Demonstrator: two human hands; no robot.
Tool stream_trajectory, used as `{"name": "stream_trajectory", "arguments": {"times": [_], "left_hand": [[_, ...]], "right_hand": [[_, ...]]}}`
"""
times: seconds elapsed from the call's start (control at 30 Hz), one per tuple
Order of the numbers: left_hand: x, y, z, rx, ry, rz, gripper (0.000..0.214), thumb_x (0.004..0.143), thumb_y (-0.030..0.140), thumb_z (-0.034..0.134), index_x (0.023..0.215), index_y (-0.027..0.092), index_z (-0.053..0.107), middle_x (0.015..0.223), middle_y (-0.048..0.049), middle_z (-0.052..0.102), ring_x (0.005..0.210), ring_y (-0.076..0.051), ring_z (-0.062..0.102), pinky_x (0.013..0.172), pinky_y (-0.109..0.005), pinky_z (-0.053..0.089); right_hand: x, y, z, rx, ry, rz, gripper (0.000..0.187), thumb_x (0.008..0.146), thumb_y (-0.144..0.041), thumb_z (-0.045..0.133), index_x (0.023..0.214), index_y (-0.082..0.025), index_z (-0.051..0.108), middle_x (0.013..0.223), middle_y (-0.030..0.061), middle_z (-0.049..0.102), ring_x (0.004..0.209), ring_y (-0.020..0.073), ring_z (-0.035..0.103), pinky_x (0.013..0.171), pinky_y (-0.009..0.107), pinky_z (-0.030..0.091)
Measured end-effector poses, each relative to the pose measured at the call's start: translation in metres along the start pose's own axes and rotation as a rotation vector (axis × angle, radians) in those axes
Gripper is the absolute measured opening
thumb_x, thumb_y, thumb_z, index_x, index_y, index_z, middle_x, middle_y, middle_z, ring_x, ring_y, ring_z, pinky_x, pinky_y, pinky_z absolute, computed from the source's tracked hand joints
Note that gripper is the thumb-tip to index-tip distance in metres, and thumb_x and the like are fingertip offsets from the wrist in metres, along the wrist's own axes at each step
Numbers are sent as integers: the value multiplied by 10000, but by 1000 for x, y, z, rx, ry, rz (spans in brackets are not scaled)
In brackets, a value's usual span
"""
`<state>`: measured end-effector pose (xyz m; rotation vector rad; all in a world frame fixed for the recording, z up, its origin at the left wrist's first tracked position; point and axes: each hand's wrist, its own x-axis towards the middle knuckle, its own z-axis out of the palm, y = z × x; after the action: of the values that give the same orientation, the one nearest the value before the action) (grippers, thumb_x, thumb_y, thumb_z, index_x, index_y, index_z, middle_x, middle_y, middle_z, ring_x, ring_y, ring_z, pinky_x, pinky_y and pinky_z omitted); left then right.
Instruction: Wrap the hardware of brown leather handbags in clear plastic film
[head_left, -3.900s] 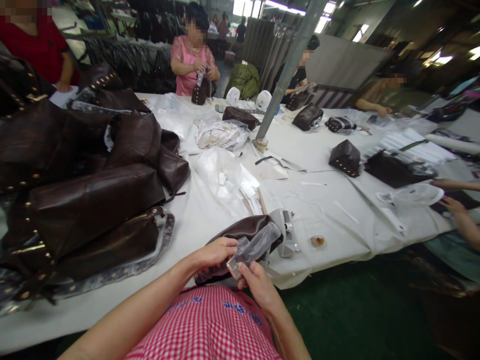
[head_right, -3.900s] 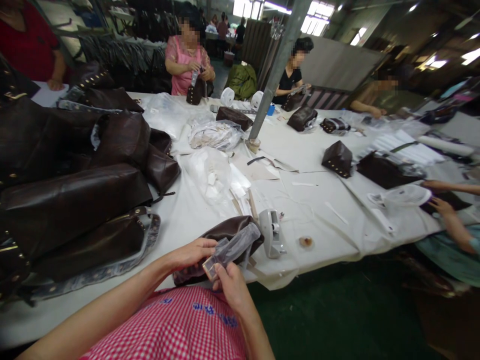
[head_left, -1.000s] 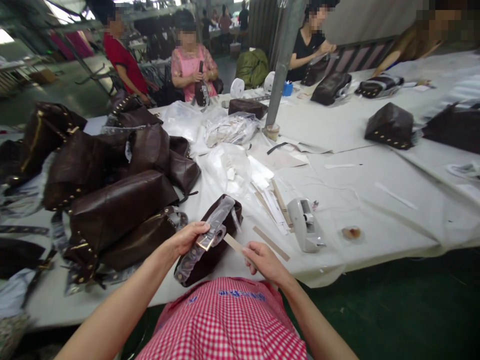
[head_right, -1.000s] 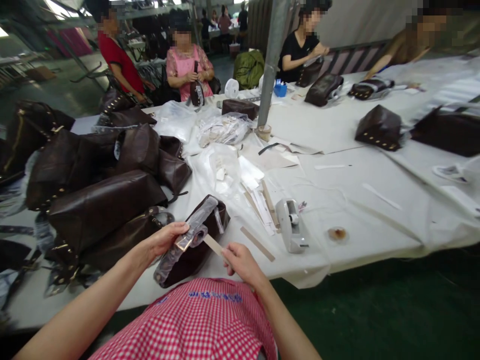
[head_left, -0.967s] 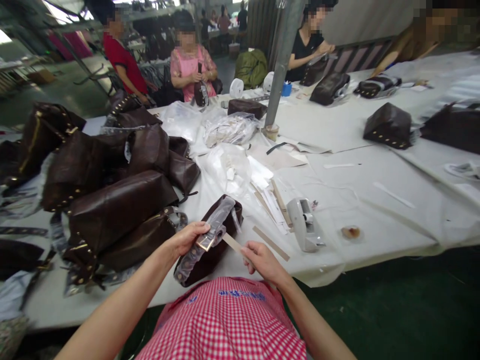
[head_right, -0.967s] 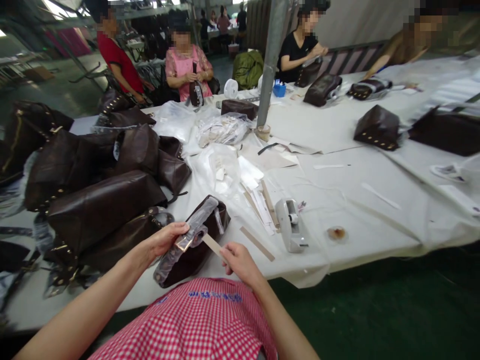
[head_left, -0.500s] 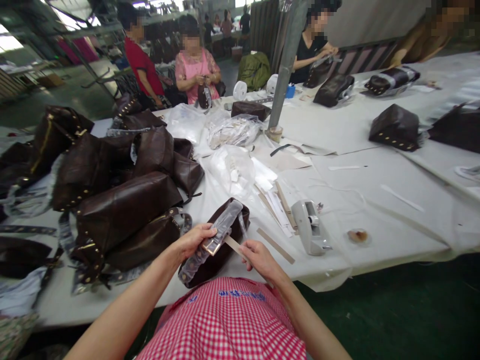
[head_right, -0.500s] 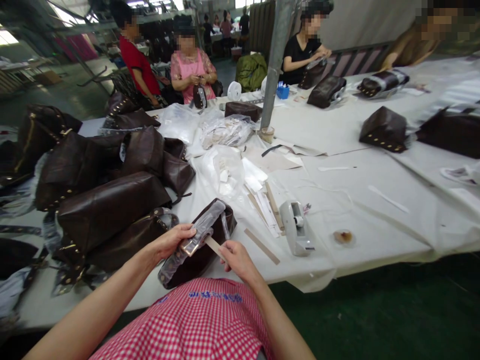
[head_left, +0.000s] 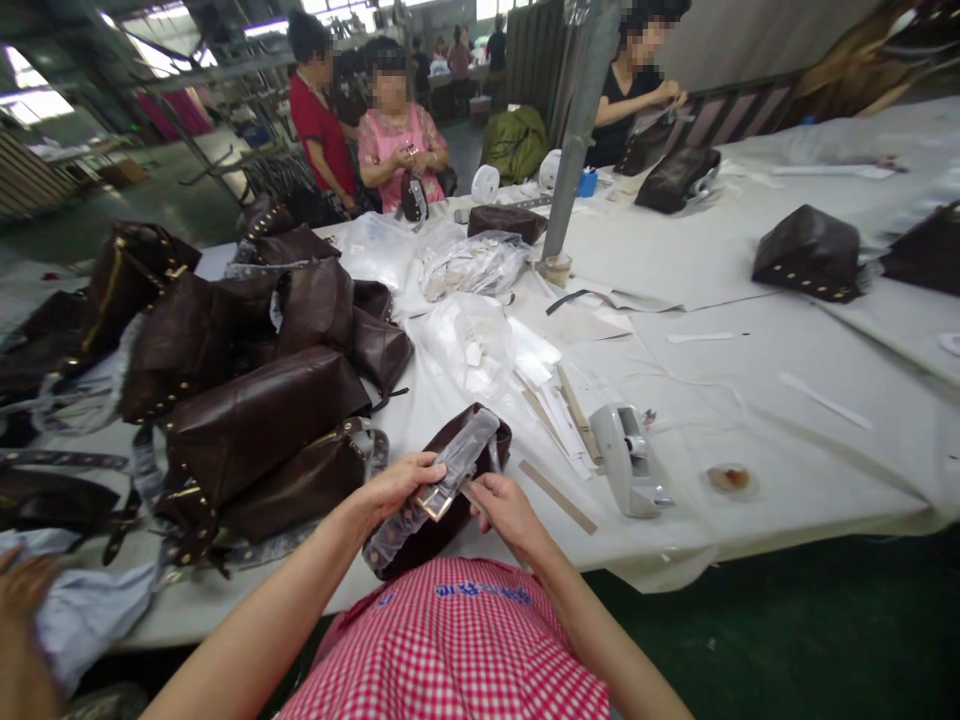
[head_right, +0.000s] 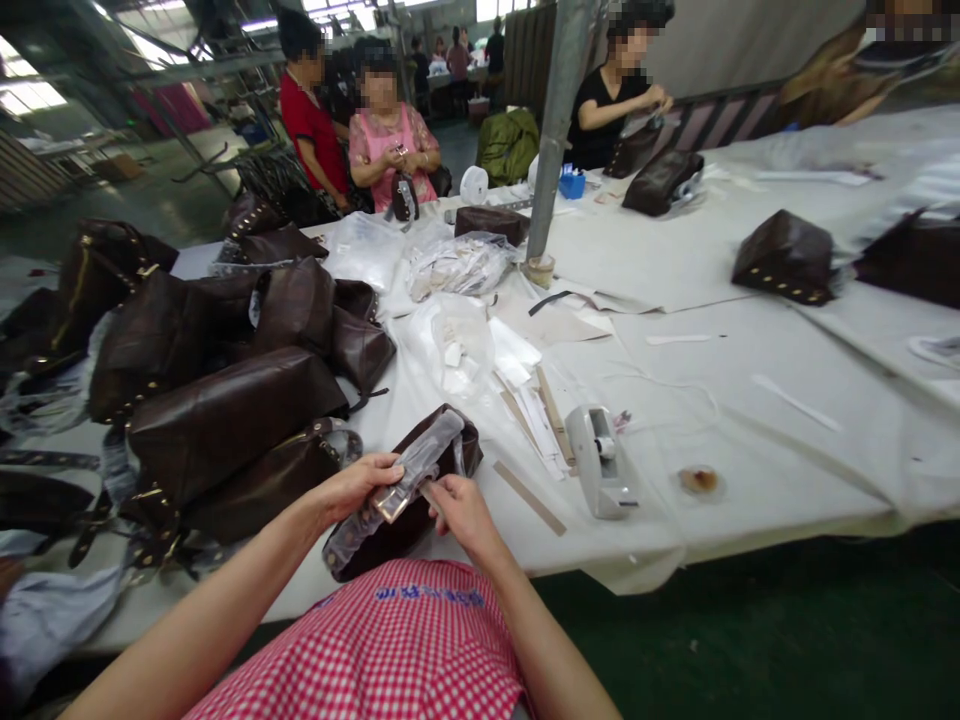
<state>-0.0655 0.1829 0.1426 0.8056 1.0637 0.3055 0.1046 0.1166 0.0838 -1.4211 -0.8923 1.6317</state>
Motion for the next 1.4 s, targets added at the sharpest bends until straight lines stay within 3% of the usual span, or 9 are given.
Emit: {"name": "stream_trajectory", "arguments": {"times": [0.23, 0.5, 0.8, 0.93, 1.03, 1.17, 1.23, 1.33, 1.4], "left_hand": [[7, -1, -2, 68, 18, 52, 445, 614, 455, 784, 875, 121, 647, 630, 7, 603, 491, -88, 492, 492, -200, 349], [4, -3, 18, 131, -14, 53, 417, 629, 459, 727, 877, 141, 620, 689, -16, 640, 576, -141, 554, 549, -233, 385], [10, -8, 15, 236, 108, 121, 211, 654, 325, 631, 767, 147, 629, 634, 23, 561, 561, -126, 457, 563, -234, 326], [8, -8, 18, 297, 81, 168, 203, 670, 299, 589, 790, 152, 661, 676, 6, 599, 605, -148, 486, 568, -235, 332], [6, -7, 18, 362, 71, 167, 213, 663, 302, 589, 793, 152, 665, 704, -3, 616, 631, -158, 501, 579, -235, 343], [3, -7, 15, 435, 18, 188, 175, 663, 309, 580, 744, 164, 637, 678, 8, 586, 619, -151, 485, 561, -225, 326], [2, -8, 15, 508, -5, 228, 144, 666, 301, 578, 717, 175, 627, 650, 16, 555, 602, -145, 459, 552, -224, 307], [-2, -9, 19, 656, 32, 298, 118, 660, 307, 605, 669, 191, 625, 656, 5, 531, 648, -167, 447, 594, -240, 311], [-4, -10, 23, 737, 63, 318, 111, 658, 304, 620, 638, 195, 621, 663, -5, 529, 714, -196, 459, 663, -265, 329]], "right_hand": [[0, -10, 4, 187, -93, 35, 330, 641, -365, 732, 870, -153, 624, 672, -5, 651, 589, 135, 628, 596, 268, 519], [9, -4, 1, 292, 88, 85, 428, 532, -305, 811, 862, -171, 574, 709, 18, 672, 571, 164, 626, 519, 275, 506], [-22, -21, -36, 209, -236, 116, 305, 643, -346, 796, 750, -194, 554, 598, -57, 580, 517, 103, 571, 546, 240, 483], [-36, -32, -44, 236, -286, 85, 383, 682, -441, 756, 960, -194, 668, 872, 51, 694, 824, 208, 669, 824, 375, 523], [-38, -29, -49, 193, -371, -10, 507, 660, -428, 774, 1103, -221, 641, 1060, 86, 672, 1051, 271, 622, 953, 439, 468], [-33, -24, -51, -317, -229, -352, 123, 801, -299, 627, 895, -238, 679, 917, 61, 640, 886, 219, 620, 853, 389, 504], [-29, -26, -50, -579, -172, -569, 155, 845, -234, 531, 856, -231, 686, 949, 80, 623, 934, 228, 599, 896, 407, 474], [-25, -32, -46, -776, -165, -724, 167, 846, -189, 516, 853, -224, 679, 1264, 106, 552, 1260, 280, 449, 1074, 482, 321], [-23, -35, -45, -799, -219, -678, 150, 854, -194, 513, 836, -214, 661, 1463, 85, 400, 1396, 283, 284, 1132, 498, 221]]}}
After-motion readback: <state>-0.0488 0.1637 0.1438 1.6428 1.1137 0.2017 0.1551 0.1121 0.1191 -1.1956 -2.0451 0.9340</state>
